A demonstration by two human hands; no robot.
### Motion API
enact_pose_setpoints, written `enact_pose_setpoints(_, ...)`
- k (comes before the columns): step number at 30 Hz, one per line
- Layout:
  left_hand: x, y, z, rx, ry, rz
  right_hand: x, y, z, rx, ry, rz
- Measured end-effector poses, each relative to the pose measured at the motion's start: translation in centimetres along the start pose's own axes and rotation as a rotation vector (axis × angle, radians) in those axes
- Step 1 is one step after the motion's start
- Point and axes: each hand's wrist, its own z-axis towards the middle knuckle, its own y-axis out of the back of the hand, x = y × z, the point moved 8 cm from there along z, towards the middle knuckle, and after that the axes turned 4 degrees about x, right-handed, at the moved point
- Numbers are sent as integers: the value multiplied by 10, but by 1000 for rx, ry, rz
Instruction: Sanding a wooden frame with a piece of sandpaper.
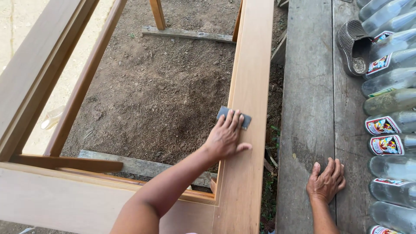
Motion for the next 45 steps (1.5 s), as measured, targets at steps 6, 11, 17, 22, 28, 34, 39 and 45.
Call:
enact_pose_setpoints(6, 43, 5, 78, 15, 78, 22, 4, 5, -2, -23, 16, -2)
enact_pose_setpoints(11, 70, 6, 134, 9, 114, 27, 9, 10, -1, -11, 12, 4)
enact_pose_setpoints(17, 105, -3, 203, -6, 200, -37, 13, 12, 1, 17, 8, -13)
enact_pose_setpoints(22, 127, 3, 242, 26, 243, -69, 15, 13, 2, 30, -8, -11)
enact_pose_setpoints(28, 143, 7, 281, 19, 272, -90, 22, 20, 4, 22, 7, -20)
enact_pose_setpoints(34, 162, 17, 313, -14, 285, -168, 23, 19, 5, 4, 9, -35)
enact_pose_setpoints(39, 173, 19, 332, -2, 304, -159, 25, 20, 5, 12, 6, -35)
enact_pose_setpoints(45, 176, 19, 337, 4, 319, -160, 25, 19, 5, 23, -18, -49)
